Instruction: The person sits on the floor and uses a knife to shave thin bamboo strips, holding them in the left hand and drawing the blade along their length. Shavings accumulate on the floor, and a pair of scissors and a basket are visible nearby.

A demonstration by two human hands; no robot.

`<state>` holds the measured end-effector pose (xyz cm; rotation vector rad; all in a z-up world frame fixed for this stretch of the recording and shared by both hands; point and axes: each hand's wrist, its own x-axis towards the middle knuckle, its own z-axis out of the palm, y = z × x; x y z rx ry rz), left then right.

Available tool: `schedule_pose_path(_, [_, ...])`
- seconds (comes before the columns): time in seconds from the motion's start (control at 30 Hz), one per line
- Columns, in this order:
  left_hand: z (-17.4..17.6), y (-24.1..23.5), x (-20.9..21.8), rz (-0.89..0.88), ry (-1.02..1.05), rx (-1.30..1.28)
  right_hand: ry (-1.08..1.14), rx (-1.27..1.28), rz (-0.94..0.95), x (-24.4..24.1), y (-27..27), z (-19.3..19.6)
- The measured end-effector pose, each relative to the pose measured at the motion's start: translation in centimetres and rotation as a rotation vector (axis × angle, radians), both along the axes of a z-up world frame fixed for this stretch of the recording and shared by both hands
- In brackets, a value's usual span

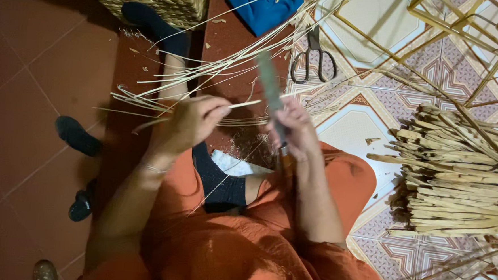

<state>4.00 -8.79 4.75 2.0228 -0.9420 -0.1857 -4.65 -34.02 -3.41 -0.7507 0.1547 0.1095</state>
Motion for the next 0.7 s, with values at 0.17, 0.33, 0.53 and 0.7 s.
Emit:
schedule_pose_path(0.17, [2.4, 4.4, -0.9, 0.118, 0.137, 0.102, -0.048, 0.079, -0.225, -0.8, -4.8, -0.7])
schedule_pose_path(0.33, [1.7, 5.2, -2.9, 0.174, 0.221, 0.143, -0.113, 0.152, -0.181, -0.9, -4.3, 0.0])
schedule_pose_path(0.53, [-2.3, 3.1, -3.4, 0.195, 0.395, 0.058, -0.005, -0.047, 0.079, -0.6, 0.2, 1.1])
schedule_pose_path(0.7, [-3.5, 2.5, -3.6, 0.162, 0.684, 0.003, 0.032, -0.087, 0.303, -0.3, 4.3, 2.1])
